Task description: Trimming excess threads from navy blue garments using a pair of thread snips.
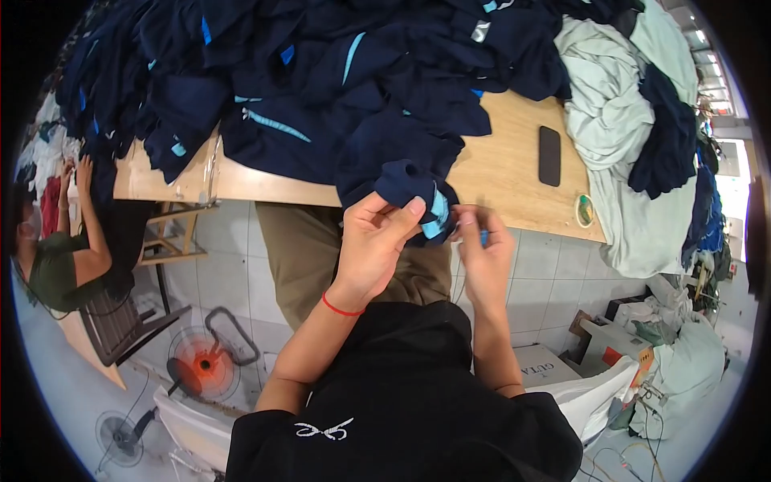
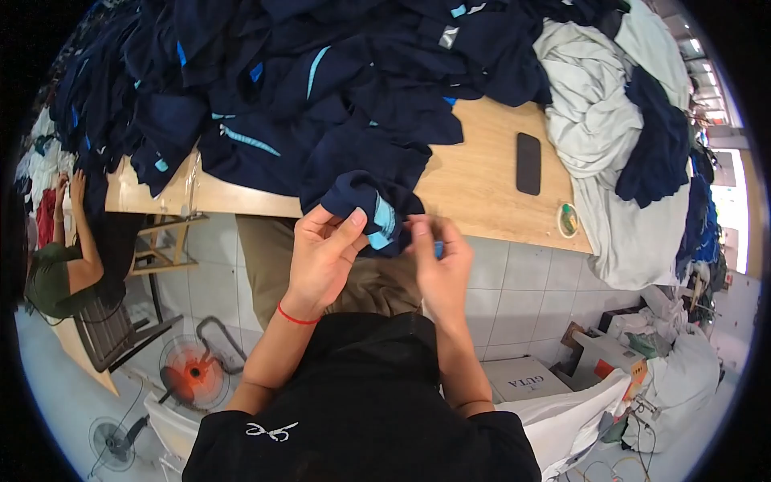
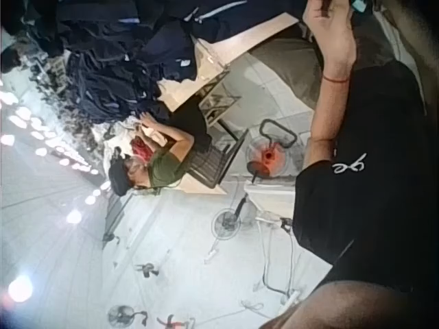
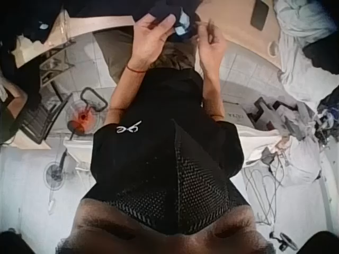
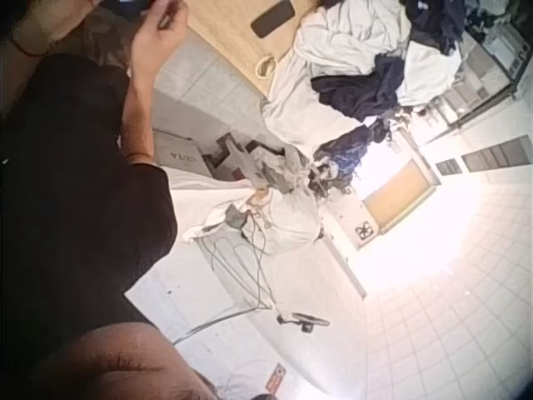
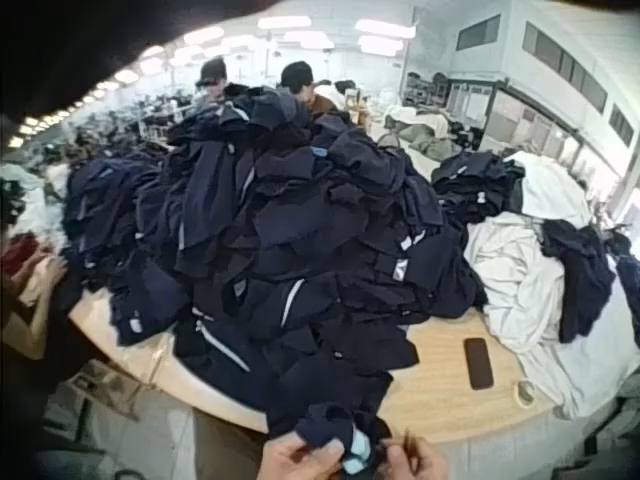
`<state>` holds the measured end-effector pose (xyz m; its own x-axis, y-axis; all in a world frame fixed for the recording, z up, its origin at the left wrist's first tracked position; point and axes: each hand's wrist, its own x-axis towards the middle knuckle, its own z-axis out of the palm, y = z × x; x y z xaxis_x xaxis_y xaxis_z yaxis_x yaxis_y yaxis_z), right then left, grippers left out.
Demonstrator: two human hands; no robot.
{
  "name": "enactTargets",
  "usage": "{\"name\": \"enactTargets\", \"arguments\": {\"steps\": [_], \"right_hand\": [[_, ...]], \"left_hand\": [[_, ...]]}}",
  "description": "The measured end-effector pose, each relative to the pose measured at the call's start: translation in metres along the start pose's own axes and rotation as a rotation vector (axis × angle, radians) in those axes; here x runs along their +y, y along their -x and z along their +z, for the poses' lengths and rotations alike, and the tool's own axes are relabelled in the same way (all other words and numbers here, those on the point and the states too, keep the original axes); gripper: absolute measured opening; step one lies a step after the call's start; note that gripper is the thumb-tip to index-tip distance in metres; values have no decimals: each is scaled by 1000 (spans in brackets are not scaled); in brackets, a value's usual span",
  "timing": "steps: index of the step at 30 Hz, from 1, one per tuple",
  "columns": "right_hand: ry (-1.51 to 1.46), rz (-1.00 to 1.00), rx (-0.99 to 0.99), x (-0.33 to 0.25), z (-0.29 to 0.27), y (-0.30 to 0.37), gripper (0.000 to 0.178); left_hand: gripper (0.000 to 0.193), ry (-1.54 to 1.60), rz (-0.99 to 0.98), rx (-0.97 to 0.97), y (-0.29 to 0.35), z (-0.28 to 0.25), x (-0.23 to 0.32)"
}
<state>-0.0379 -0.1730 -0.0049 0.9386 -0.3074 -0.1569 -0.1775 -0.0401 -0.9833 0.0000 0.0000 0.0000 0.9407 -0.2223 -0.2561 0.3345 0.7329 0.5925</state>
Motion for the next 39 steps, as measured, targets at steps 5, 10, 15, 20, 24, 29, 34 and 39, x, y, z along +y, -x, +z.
{"name": "enactTargets", "arguments": {"steps": [5, 10, 15, 20, 24, 29, 34, 39], "right_hand": [[30, -109, 107, -34, 3, 11, 24], [32, -252, -203, -29, -2, 18, 27], [-12, -254, -136, -22, 14, 19, 24], [97, -311, -139, -28, 21, 13, 29], [178, -362, -158, -33, 22, 11, 29], [201, -368, -160, -36, 23, 10, 29], [234, -378, -155, -38, 21, 11, 28], [220, -404, -166, -38, 22, 9, 24]], "left_hand": [[25, -11, 1, -9, 3, 1, 17], [34, -9, 65, -34, 7, -7, 16], [47, -83, 147, -21, 8, -13, 15], [57, -141, 193, -38, 9, -14, 19], [58, -137, 187, -52, 9, -14, 19], [57, -179, 181, -50, 10, -15, 21], [58, -180, 176, -66, 10, -18, 20], [58, -173, 187, -80, 11, -18, 20]]}}
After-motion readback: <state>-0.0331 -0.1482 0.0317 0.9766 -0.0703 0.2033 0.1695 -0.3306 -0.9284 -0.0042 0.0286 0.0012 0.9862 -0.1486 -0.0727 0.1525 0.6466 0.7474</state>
